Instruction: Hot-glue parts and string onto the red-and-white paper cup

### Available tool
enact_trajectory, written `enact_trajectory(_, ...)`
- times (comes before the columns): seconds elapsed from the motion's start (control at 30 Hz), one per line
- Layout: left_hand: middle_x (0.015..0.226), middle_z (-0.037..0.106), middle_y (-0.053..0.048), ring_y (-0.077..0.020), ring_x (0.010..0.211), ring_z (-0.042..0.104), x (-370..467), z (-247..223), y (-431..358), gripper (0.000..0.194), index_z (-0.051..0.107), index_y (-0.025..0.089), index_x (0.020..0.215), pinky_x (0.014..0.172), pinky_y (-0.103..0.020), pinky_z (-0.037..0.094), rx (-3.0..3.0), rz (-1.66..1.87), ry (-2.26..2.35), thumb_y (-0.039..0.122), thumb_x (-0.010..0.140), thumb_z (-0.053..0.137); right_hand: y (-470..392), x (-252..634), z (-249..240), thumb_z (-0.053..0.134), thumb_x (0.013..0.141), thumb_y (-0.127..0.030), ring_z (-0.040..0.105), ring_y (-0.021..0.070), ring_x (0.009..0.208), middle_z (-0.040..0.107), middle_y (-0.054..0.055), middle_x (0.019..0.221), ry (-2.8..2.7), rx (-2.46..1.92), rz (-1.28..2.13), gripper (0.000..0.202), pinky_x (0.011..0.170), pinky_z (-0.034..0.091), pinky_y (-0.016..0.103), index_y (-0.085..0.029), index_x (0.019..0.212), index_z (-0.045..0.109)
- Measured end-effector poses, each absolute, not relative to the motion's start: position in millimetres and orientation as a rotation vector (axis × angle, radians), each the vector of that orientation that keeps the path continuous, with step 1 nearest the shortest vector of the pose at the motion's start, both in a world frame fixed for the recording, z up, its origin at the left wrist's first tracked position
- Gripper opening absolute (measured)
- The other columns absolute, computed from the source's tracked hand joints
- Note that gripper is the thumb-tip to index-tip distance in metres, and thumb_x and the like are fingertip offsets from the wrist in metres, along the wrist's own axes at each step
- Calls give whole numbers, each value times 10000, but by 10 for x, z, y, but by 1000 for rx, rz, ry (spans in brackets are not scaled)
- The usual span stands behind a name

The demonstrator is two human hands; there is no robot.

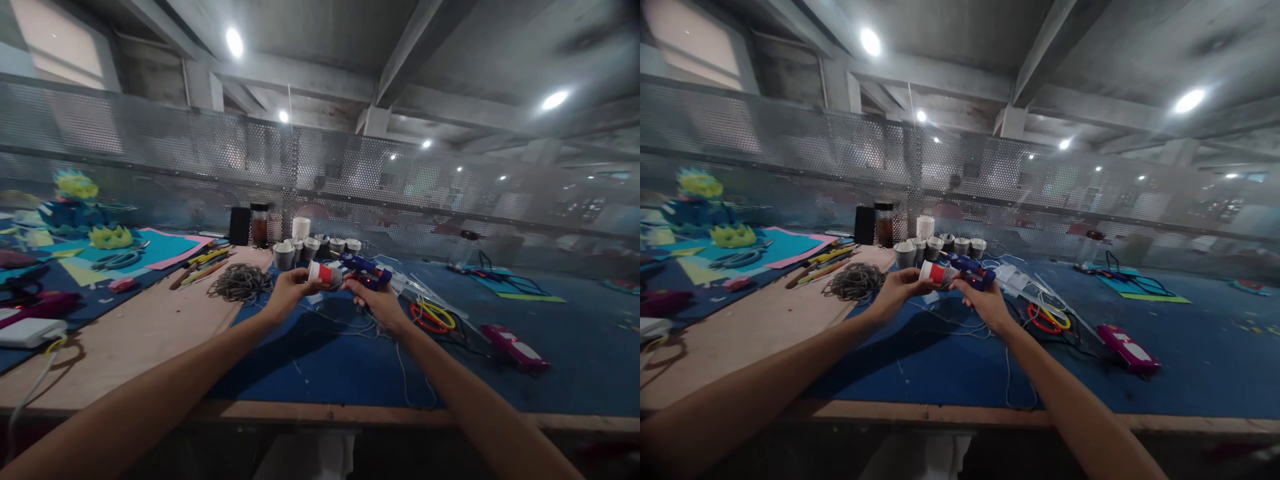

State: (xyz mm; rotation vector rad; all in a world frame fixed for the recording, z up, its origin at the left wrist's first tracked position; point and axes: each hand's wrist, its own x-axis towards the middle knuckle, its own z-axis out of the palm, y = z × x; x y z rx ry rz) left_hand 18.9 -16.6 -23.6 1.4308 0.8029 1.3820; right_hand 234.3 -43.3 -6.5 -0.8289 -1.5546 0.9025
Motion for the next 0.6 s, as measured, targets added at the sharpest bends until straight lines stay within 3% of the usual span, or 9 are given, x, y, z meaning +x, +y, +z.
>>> enact_trajectory(0.6, 849, 787, -108, -239, 770, 734, 268, -248, -246, 259, 753, 136, 885, 750, -358, 560, 1595, 1149, 748, 332, 728, 817, -345, 2407, -24, 680, 835, -476, 513, 118, 540, 734, 20, 821, -1538, -940, 700, 304, 554, 449, 265, -215, 984, 724)
